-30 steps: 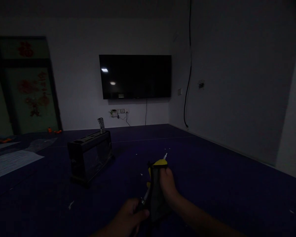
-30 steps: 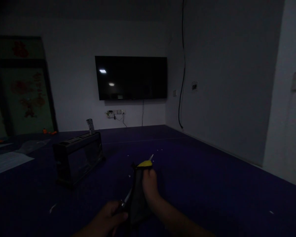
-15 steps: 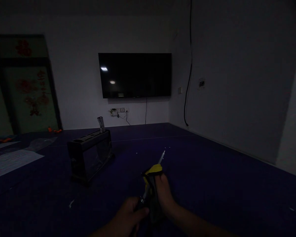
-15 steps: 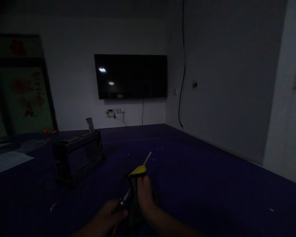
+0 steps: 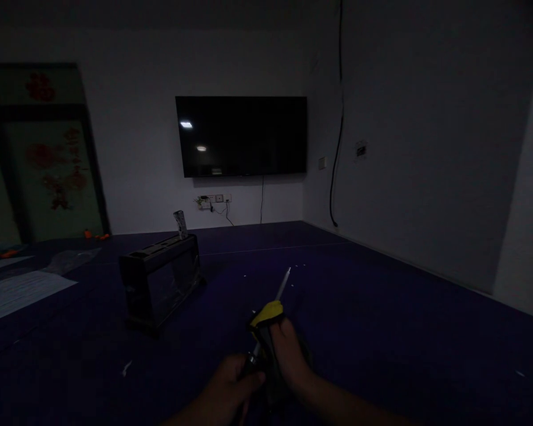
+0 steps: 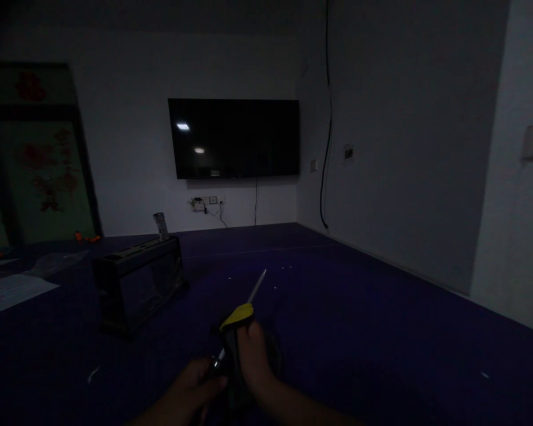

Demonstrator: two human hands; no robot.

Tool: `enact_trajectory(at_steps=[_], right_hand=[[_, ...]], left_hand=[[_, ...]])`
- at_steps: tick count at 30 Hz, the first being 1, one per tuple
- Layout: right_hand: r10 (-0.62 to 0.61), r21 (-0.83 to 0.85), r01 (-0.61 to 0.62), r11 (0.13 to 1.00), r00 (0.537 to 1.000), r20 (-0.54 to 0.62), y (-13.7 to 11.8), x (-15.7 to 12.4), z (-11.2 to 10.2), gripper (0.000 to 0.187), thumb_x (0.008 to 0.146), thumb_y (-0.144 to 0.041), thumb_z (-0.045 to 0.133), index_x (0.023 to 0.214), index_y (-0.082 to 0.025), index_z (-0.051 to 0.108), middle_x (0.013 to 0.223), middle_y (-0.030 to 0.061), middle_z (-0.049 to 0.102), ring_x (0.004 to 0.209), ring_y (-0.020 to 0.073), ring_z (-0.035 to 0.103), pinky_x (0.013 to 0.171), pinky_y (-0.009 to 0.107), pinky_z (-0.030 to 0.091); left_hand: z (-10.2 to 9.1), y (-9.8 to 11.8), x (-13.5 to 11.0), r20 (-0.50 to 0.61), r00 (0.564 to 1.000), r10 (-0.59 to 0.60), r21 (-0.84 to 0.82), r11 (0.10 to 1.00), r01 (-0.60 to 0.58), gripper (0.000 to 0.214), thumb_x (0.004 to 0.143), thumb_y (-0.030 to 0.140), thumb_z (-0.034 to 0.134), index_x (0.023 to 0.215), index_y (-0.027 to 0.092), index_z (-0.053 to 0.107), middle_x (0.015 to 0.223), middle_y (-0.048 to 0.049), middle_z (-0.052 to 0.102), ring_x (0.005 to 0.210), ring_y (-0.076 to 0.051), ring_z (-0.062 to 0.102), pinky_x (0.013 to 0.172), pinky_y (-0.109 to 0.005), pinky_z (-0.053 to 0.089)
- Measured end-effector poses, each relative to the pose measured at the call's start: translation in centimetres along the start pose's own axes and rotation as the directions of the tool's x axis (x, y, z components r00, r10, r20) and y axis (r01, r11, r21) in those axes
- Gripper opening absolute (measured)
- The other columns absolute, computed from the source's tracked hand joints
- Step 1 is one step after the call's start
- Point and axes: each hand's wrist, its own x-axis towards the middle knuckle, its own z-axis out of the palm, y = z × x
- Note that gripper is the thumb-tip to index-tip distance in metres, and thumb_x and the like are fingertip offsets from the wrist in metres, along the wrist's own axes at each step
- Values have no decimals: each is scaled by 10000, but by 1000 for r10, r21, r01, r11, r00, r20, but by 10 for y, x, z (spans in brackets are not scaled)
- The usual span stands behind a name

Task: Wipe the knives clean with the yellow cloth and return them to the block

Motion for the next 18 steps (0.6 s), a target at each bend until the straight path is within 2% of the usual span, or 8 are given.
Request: enact_trajectory(at_steps=[6, 10, 18], right_hand=[[-16, -44, 17, 999, 999, 33, 7, -3, 1, 451, 676, -593, 558, 786, -164, 640, 703, 29, 642, 691, 215, 579, 609, 285, 445], [-12, -74, 19, 997, 996, 87, 7, -5, 3, 468, 724, -606, 494, 768, -161, 633, 668, 30, 633, 656, 211, 575, 580, 286, 450], [-28, -133, 38, 990, 997, 77, 6, 0, 1, 349, 716, -509, 566, 772, -177, 657, 764, 44, 676, 790, 241, 614, 683, 298, 472]], left_hand=[[0, 6, -4, -48, 998, 44, 5, 999, -44, 478, 609, 614, 642, 636, 144, 557, 515, 50, 449, 508, -81, 396, 502, -204, 304], [1, 6, -4, -27, 997, 78, -3, 997, -78, 439, 686, 594, 591, 633, 160, 550, 436, 63, 405, 447, -85, 369, 469, -206, 266], [0, 4, 0, -6, 999, 42, 26, 999, -42, 512, 624, 665, 599, 626, 156, 539, 418, 59, 428, 385, -74, 359, 406, -201, 245]])
